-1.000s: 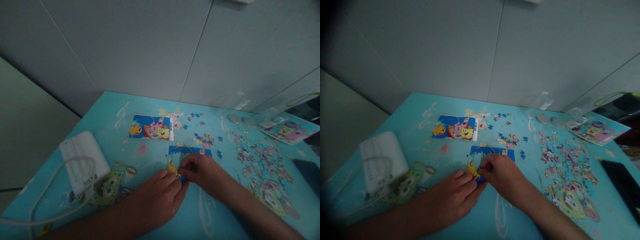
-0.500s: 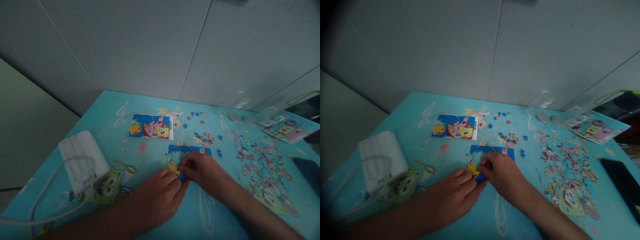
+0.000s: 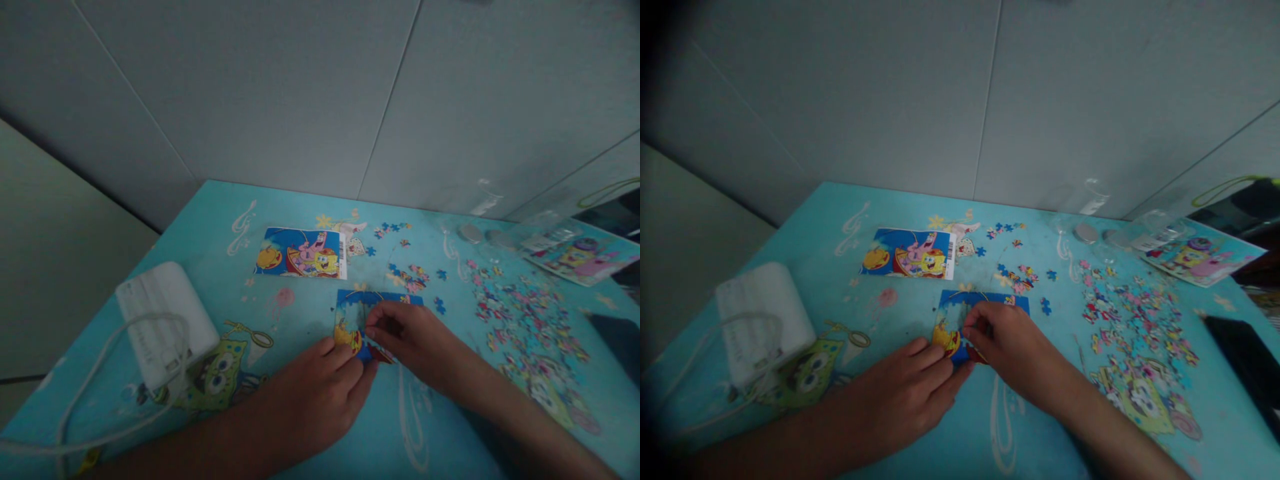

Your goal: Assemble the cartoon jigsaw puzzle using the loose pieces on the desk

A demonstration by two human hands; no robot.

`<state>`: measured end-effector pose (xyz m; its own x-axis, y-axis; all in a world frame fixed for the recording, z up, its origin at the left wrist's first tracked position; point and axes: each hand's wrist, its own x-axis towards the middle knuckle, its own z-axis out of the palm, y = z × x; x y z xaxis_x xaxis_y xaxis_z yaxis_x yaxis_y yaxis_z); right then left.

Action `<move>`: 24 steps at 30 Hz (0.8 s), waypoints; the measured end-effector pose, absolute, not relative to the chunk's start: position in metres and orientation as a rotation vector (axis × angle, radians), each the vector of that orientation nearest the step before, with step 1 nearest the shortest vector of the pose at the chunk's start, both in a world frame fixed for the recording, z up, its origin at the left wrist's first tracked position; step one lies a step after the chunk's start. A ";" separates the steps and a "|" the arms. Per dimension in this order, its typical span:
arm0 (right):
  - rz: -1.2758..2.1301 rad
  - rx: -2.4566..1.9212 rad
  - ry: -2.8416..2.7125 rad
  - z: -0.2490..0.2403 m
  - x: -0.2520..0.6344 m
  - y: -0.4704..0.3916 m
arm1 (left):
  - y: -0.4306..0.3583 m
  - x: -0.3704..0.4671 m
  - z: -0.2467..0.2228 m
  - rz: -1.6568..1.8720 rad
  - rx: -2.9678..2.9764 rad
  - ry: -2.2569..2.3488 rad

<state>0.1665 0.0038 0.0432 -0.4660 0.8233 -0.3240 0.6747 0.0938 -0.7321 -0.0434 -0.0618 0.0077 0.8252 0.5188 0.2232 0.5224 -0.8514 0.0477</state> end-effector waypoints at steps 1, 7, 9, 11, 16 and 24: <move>1.312 -1.523 -2.189 0.043 0.166 0.004 | -0.062 -0.044 0.008 -0.355 -2.985 -0.847; 1.210 -1.566 -2.257 0.037 0.165 0.000 | -0.063 -0.043 0.006 -0.367 -2.971 -0.853; 1.162 -1.581 -2.287 0.034 0.164 0.000 | -0.064 -0.043 0.006 -0.365 -2.964 -0.860; 1.144 -1.594 -2.302 0.033 0.163 -0.001 | -0.064 -0.043 0.006 -0.364 -2.954 -0.864; 1.141 -1.606 -2.310 0.033 0.161 0.001 | -0.063 -0.043 0.005 -0.364 -2.949 -0.840; 1.074 -1.604 -2.317 0.031 0.159 -0.001 | -0.064 -0.043 0.006 -0.354 -2.944 -0.843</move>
<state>0.1594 -0.0008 0.0311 -0.4285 0.8587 -0.2810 0.7694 0.1837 -0.6117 -0.0431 -0.0642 0.0059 0.8241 0.5153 0.2352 0.5288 -0.8487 0.0066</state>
